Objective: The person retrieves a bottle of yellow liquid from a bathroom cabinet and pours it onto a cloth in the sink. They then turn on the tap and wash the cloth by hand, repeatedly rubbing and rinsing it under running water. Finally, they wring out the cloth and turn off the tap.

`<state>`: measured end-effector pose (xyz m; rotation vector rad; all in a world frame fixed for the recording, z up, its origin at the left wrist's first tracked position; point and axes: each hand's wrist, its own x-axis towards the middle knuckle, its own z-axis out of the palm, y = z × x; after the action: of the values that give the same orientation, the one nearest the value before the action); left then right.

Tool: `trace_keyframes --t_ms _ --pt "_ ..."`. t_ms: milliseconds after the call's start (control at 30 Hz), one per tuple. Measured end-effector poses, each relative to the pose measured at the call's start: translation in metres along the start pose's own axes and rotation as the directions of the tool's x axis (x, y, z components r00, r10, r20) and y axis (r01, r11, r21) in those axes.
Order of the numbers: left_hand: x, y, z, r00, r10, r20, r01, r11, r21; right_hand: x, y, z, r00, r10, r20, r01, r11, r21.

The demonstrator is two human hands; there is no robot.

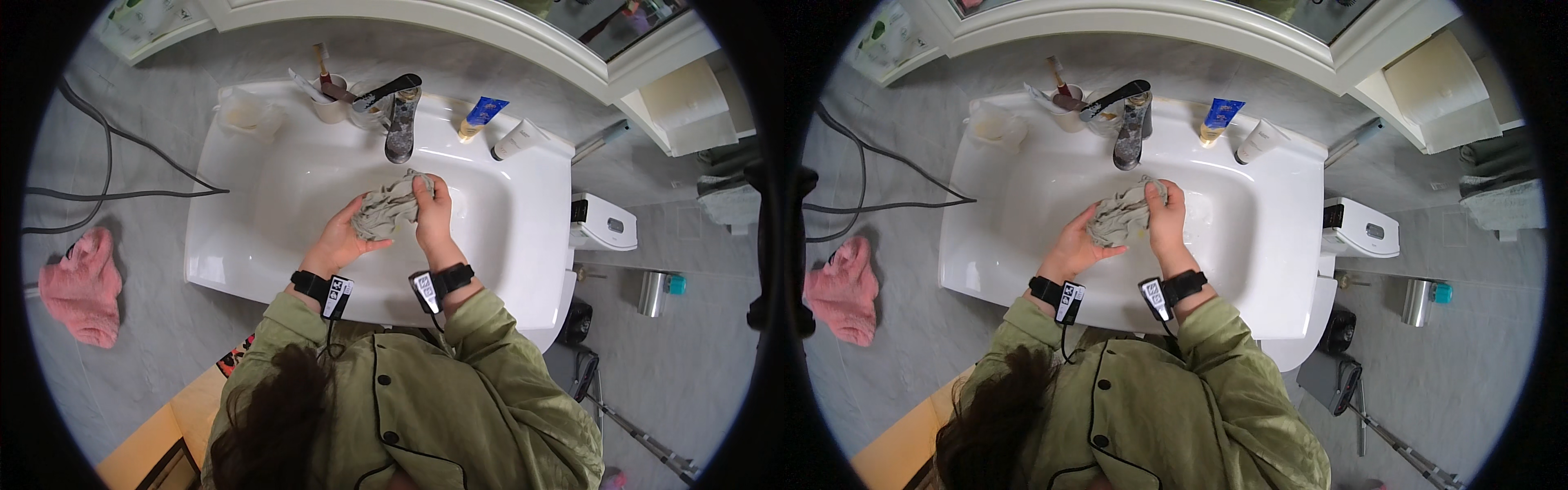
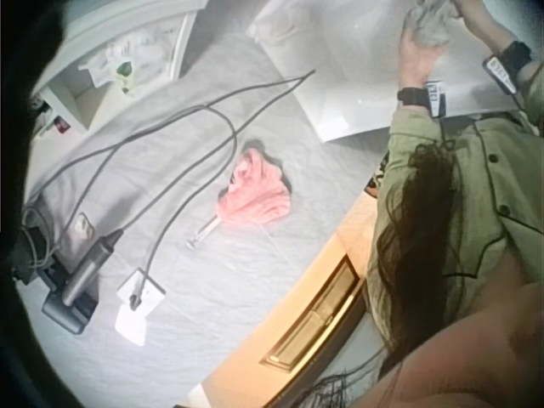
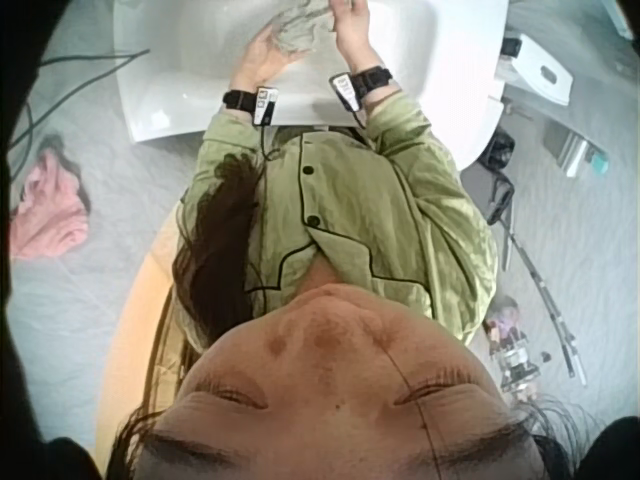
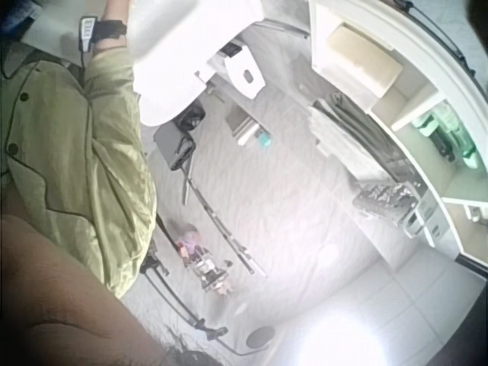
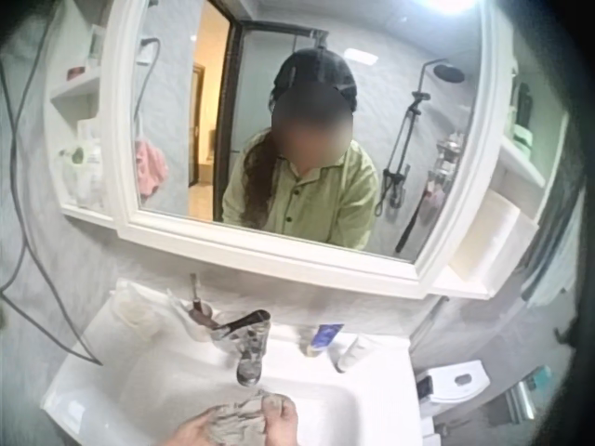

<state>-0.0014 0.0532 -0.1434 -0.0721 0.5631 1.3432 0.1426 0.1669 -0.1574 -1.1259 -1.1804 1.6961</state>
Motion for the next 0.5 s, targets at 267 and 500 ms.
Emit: trace_keyframes --t_ms 267,500 --pt "0.042 -0.048 0.008 0.93 0.157 -0.332 -0.139 0.987 0.078 -0.037 -0.003 0.039 0.921 -0.341 0.19 0.381 0.682 -0.624" --pt "0.043 -0.023 0.024 0.78 0.38 -0.497 -0.25 0.918 0.309 -0.02 -0.009 0.048 0.942 -0.304 0.142 0.322 0.7 -0.637"
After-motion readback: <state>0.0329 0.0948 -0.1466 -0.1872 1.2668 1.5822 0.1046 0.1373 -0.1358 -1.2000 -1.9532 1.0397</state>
